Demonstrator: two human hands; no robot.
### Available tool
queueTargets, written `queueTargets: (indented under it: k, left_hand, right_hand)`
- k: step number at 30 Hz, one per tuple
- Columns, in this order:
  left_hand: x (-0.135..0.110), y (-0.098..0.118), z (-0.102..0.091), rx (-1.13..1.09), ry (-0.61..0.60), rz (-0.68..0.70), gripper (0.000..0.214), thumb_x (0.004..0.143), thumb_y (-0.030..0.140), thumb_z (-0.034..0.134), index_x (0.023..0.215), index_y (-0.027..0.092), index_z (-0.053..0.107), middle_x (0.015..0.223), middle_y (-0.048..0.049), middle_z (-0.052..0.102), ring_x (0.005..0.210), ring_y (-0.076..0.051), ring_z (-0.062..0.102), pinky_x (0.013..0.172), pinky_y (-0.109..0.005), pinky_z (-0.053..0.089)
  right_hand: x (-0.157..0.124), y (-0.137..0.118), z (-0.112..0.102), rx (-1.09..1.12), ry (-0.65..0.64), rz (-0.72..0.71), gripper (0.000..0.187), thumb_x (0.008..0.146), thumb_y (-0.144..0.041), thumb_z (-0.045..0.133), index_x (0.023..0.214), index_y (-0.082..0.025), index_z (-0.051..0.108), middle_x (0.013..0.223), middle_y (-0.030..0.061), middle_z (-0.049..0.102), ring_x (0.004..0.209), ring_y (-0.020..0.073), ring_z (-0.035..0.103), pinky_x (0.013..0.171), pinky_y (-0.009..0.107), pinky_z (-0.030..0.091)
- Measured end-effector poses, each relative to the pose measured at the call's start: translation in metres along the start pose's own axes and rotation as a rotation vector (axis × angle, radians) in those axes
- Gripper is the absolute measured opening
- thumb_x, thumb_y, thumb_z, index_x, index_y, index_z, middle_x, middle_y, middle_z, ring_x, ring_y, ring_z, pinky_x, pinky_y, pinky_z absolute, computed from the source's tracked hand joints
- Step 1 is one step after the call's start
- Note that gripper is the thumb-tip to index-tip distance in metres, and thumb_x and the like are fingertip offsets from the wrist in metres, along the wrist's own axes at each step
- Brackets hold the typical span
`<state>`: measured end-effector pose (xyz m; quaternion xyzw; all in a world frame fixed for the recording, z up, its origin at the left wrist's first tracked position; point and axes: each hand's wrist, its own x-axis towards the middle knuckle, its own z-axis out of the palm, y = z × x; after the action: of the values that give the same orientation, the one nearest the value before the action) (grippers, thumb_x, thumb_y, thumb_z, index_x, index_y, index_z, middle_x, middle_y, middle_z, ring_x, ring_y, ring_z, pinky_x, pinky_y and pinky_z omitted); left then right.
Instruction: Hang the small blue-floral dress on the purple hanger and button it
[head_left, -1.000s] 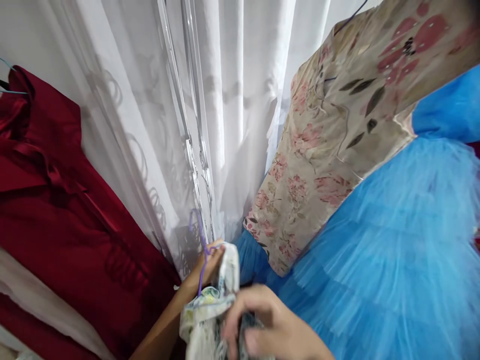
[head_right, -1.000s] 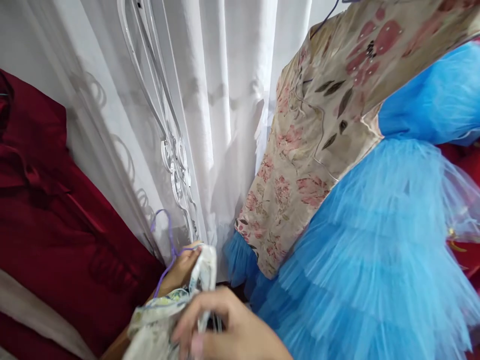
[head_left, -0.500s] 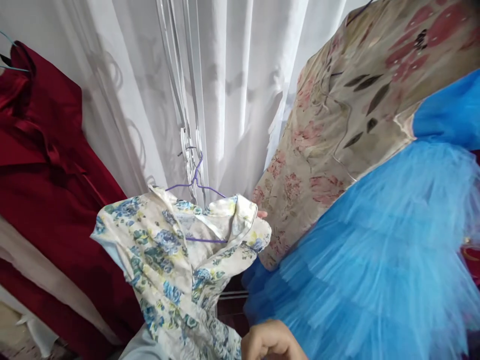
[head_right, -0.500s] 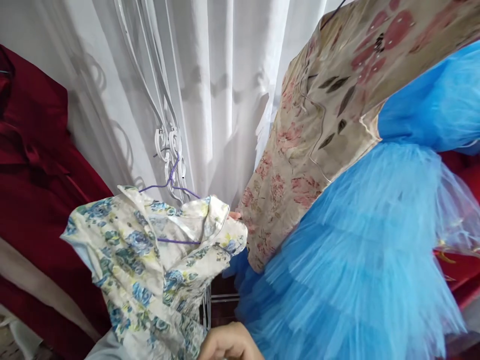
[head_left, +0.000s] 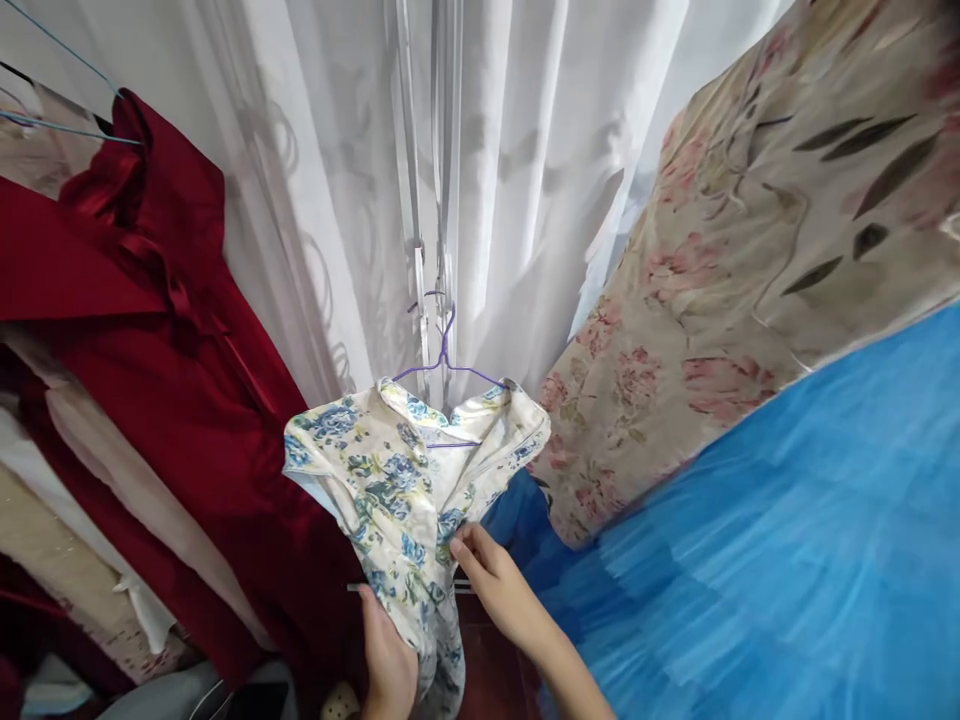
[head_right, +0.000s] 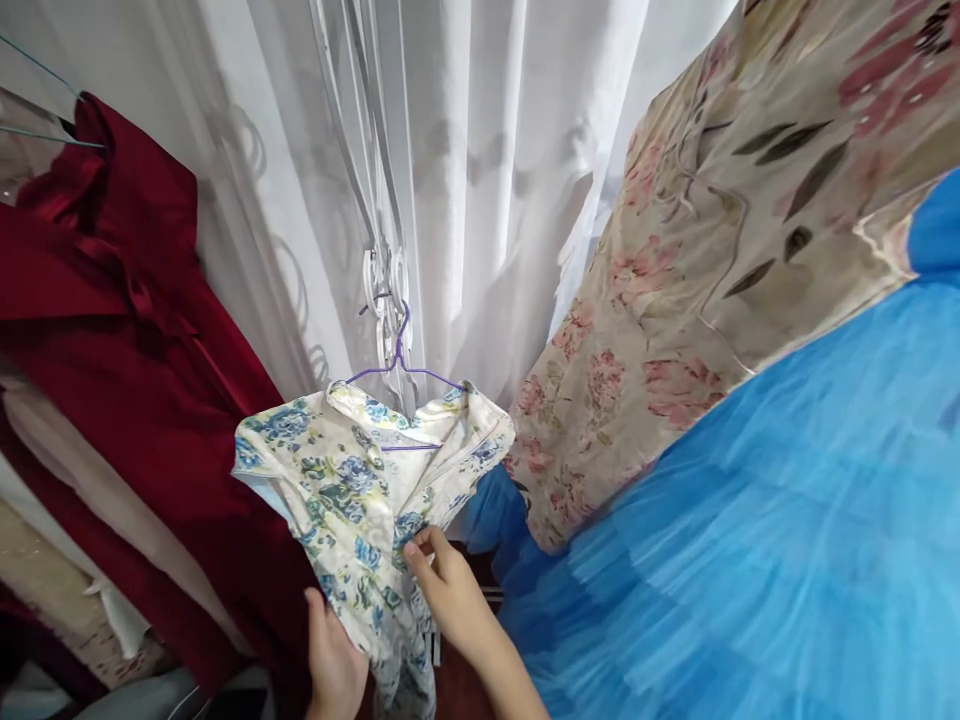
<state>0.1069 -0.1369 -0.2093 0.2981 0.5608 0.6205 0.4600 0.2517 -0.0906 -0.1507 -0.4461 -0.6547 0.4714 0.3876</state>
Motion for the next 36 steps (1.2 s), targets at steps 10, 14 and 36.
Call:
queueTargets:
  k: [10, 14, 36]
  left_hand:
    - [0.009, 0.000, -0.012, 0.073, -0.129, 0.007, 0.055, 0.075, 0.050, 0.073, 0.120, 0.019, 0.066, 0.130, -0.0166, 0.064, 0.130, -0.033, 0.053, 0.106, -0.041, 0.047]
    - [0.015, 0.000, -0.017, 0.122, -0.187, 0.002, 0.055, 0.074, 0.050, 0.072, 0.120, 0.021, 0.066, 0.133, -0.0155, 0.061, 0.130, -0.032, 0.052, 0.108, -0.039, 0.046]
    - [0.005, 0.043, -0.008, 0.387, 0.110, 0.786, 0.038, 0.091, 0.033, 0.054, 0.125, 0.024, 0.040, 0.134, -0.0172, 0.045, 0.131, -0.029, 0.045, 0.111, -0.048, 0.038]
  right_hand:
    - [0.018, -0.001, 0.025, -0.167, 0.301, -0.042, 0.037, 0.085, -0.051, 0.063, 0.069, -0.023, 0.045, 0.058, -0.0028, 0.046, 0.054, 0.0171, 0.045, 0.054, 0.028, 0.032]
    - [0.020, -0.002, 0.025, -0.096, 0.449, -0.098, 0.036, 0.089, -0.046, 0.059, 0.068, -0.024, 0.041, 0.057, -0.0047, 0.038, 0.053, 0.0153, 0.039, 0.053, 0.028, 0.031]
    - [-0.006, -0.017, 0.016, 0.150, 0.194, -0.023, 0.035, 0.084, -0.049, 0.067, 0.072, -0.017, 0.059, 0.052, -0.0016, 0.055, 0.047, 0.0125, 0.045, 0.048, 0.025, 0.031]
